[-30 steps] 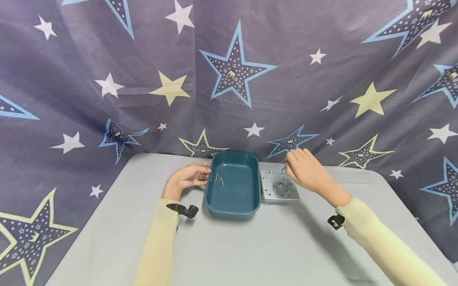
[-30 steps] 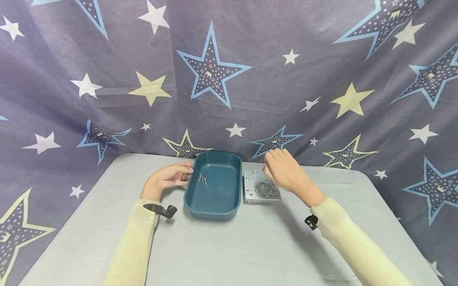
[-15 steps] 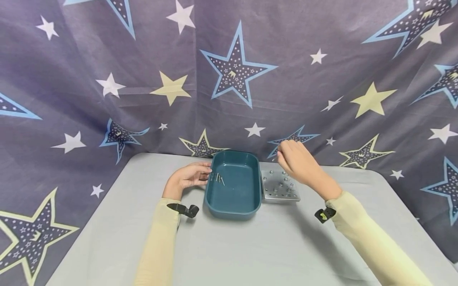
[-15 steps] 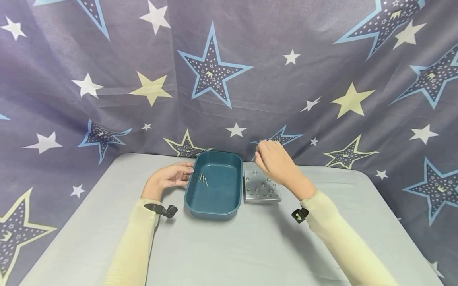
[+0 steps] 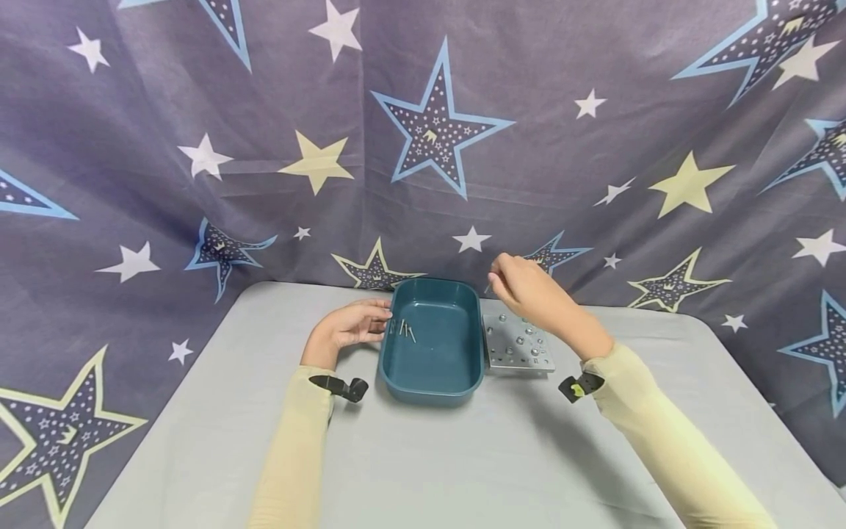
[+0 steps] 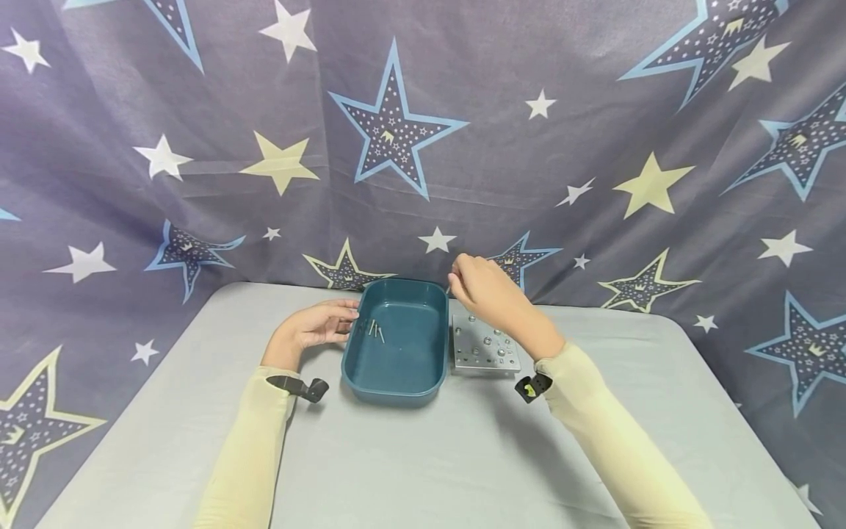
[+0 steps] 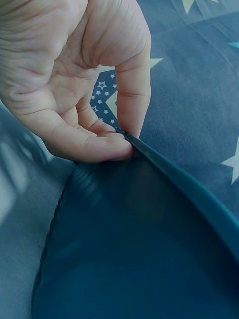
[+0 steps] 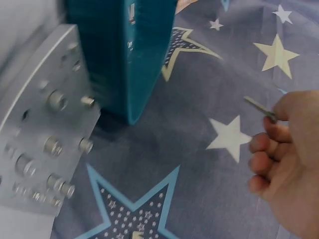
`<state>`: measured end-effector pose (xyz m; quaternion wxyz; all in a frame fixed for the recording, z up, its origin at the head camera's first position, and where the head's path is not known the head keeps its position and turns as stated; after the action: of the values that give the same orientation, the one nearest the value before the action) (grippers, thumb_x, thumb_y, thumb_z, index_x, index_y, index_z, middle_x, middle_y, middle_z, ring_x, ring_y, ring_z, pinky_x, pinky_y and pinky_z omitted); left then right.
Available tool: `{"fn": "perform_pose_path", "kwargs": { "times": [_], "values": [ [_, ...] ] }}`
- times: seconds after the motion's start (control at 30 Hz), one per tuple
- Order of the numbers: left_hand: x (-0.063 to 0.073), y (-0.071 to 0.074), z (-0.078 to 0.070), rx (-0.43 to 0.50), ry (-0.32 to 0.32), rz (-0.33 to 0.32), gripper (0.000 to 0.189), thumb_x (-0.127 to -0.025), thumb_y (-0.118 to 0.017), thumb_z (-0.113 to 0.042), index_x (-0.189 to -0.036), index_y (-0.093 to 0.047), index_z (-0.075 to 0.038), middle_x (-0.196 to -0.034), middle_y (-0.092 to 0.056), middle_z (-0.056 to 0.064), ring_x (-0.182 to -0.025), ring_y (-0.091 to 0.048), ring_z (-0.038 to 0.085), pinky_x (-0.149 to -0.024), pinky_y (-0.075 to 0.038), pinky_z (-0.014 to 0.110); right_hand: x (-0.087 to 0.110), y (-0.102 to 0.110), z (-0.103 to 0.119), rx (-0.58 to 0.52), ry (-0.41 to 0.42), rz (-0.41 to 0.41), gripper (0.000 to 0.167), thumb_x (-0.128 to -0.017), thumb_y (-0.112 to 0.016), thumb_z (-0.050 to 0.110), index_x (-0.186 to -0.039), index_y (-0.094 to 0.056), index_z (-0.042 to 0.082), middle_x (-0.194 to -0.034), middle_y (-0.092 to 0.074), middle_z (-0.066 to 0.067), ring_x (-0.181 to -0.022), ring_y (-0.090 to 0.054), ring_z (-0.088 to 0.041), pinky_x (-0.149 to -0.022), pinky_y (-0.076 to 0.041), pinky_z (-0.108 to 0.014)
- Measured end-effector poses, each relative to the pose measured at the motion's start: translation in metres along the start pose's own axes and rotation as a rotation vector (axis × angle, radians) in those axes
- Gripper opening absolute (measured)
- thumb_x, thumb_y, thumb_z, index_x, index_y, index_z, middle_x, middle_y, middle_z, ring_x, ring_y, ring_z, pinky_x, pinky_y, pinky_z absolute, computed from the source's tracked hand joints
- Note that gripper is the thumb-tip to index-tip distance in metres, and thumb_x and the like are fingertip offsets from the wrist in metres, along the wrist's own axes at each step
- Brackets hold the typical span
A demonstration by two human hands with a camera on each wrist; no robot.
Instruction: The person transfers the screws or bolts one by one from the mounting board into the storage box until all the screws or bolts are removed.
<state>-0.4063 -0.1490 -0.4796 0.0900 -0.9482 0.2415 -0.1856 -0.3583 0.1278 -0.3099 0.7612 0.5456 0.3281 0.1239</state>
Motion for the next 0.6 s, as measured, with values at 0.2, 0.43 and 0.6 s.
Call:
{"fn": "perform_pose_path", "kwargs": {
  "times": [0.2, 0.43, 0.6],
  "values": [
    [-0.002, 0.003, 0.003, -0.009, -0.005, 0.001, 0.025, -0.102, -0.047, -0.003, -0.127, -0.047, -0.002, -0.087, -0.066, -0.005, -0.079, -0.063, 0.007, -0.072, -0.055, 0.023, -0.01, -0.005, 0.008, -0.062, -0.005, 0.109, 0.015, -0.106, -0.051, 0.016, -0.103, -0.057, 0.002, -0.083, -0.059, -0.007, -0.074, -0.053, -0.019, -0.071, -0.048, -0.036],
    [0.002, 0.001, 0.001, -0.028, -0.057, 0.087, 0.026, -0.094, -0.066, -0.015, -0.117, -0.055, -0.011, -0.091, -0.067, -0.008, -0.083, -0.063, 0.005, -0.076, -0.055, 0.023, -0.023, -0.01, 0.02, -0.119, 0.028, 0.185, 0.012, -0.105, -0.056, 0.012, -0.105, -0.059, 0.0, -0.087, -0.064, -0.01, -0.071, -0.054, -0.016, -0.067, -0.048, -0.033],
    [0.0, 0.001, 0.0, -0.028, -0.031, 0.038, 0.026, -0.097, -0.058, -0.009, -0.122, -0.05, -0.007, -0.09, -0.066, -0.007, -0.081, -0.063, 0.006, -0.075, -0.055, 0.023, -0.032, -0.016, 0.029, -0.117, 0.04, 0.26, 0.008, -0.103, -0.058, 0.008, -0.104, -0.061, 0.001, -0.097, -0.069, -0.013, -0.081, -0.063, -0.02, -0.073, -0.053, -0.034]
  ]
}}
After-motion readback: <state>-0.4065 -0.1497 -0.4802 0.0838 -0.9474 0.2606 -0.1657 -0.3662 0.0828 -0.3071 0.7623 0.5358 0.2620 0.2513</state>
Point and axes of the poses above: each hand's wrist, its own x-axis away from the middle knuckle, its own y-axis out of the back of the hand, z = x × y, the point moved 6 cm from there along -x, towards the middle knuckle
